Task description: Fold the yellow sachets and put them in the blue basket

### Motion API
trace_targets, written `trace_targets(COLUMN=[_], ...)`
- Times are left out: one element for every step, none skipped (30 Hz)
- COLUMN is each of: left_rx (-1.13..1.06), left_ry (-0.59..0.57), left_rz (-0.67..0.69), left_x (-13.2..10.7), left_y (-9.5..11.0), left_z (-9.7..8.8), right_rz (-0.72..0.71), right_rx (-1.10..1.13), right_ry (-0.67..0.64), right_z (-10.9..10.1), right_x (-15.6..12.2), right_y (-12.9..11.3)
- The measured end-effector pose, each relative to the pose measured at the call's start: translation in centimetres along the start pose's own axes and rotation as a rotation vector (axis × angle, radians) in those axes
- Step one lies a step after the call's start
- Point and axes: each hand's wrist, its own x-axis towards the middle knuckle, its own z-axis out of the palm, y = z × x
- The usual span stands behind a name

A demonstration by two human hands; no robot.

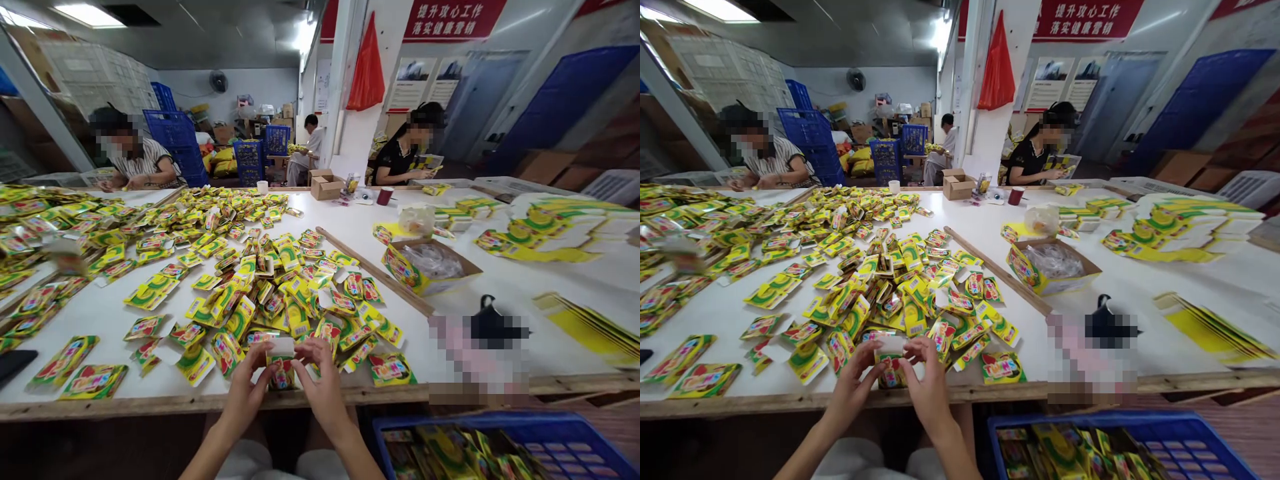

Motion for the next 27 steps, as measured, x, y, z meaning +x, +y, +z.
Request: trace_targets(left_rx=[-0.010, -0.012, -0.004, 0.013, 0.031, 0.047, 0.059, 0.069, 0.079, 0.089, 0.089, 0.072, 0.041, 0.006, -0.024, -0.039, -0.036, -0.022, -0.007, 0.003, 0.007, 0.006, 0.003, -0.003, -0.016, -0.035, -0.054], left_ry=[-0.001, -0.013, -0.032, -0.052, -0.070, -0.084, -0.090, -0.086, -0.069, -0.054, -0.035, -0.007, 0.023, 0.052, 0.076, 0.086, 0.080, 0.057, 0.028, 0.005, -0.007, -0.008, 0.000, 0.011, 0.023, 0.031, 0.034], left_rz=[-0.010, -0.013, -0.009, -0.001, 0.011, 0.023, 0.034, 0.044, 0.055, 0.068, 0.077, 0.081, 0.078, 0.072, 0.066, 0.064, 0.069, 0.081, 0.094, 0.102, 0.105, 0.102, 0.093, 0.076, 0.052, 0.025, -0.003], left_x=[0.0, 0.1, 0.3, 0.5, 0.8, 1.0, 1.3, 1.5, 1.6, 1.6, 1.6, 1.6, 1.5, 1.4, 1.3, 1.2, 1.2, 1.1, 1.1, 1.0, 1.0, 1.0, 1.0, 1.0, 1.1, 1.1, 1.3], left_y=[0.0, 0.0, 0.2, 0.3, 0.5, 0.7, 0.8, 0.9, 1.0, 1.0, 1.0, 0.9, 0.8, 0.7, 0.7, 0.7, 0.7, 0.8, 0.8, 0.9, 1.0, 1.1, 1.3, 1.4, 1.5, 1.7, 1.8], left_z=[-0.3, -0.6, -0.8, -0.9, -1.0, -1.0, -1.0, -0.9, -0.8, -0.7, -0.5, -0.4, -0.2, 0.0, 0.1, 0.2, 0.3, 0.3, 0.3, 0.2, 0.2, 0.1, 0.1, 0.1, 0.1, 0.1, 0.1], right_rz=[0.001, -0.002, -0.007, -0.014, -0.022, -0.029, -0.036, -0.046, -0.057, -0.066, -0.068, -0.063, -0.054, -0.047, -0.048, -0.057, -0.073, -0.090, -0.103, -0.110, -0.113, -0.113, -0.109, -0.104, -0.098, -0.090, -0.078], right_rx=[0.000, -0.016, -0.042, -0.072, -0.100, -0.122, -0.139, -0.150, -0.157, -0.160, -0.154, -0.140, -0.120, -0.104, -0.093, -0.089, -0.092, -0.098, -0.103, -0.105, -0.106, -0.107, -0.107, -0.105, -0.101, -0.099, -0.101], right_ry=[-0.016, -0.049, -0.086, -0.119, -0.146, -0.168, -0.184, -0.196, -0.200, -0.190, -0.159, -0.113, -0.062, -0.026, -0.010, -0.019, -0.047, -0.078, -0.101, -0.113, -0.115, -0.115, -0.112, -0.106, -0.102, -0.097, -0.094], right_z=[0.0, -0.1, -0.2, -0.3, -0.3, -0.3, -0.3, -0.2, 0.0, 0.2, 0.4, 0.6, 0.7, 0.8, 0.9, 0.9, 0.8, 0.7, 0.6, 0.6, 0.5, 0.5, 0.5, 0.5, 0.5, 0.6, 0.7], right_x=[-0.3, -0.5, -0.4, -0.3, 0.0, 0.4, 0.7, 1.1, 1.3, 1.5, 1.6, 1.6, 1.6, 1.5, 1.4, 1.3, 1.2, 1.2, 1.1, 1.1, 1.1, 1.0, 1.0, 1.0, 1.1, 1.2, 1.3], right_y=[0.3, 0.5, 0.5, 0.5, 0.3, 0.2, 0.0, -0.2, -0.3, -0.4, -0.4, -0.3, -0.2, -0.1, 0.0, 0.2, 0.3, 0.3, 0.3, 0.3, 0.2, 0.1, -0.1, -0.3, -0.5, -0.6, -0.8])
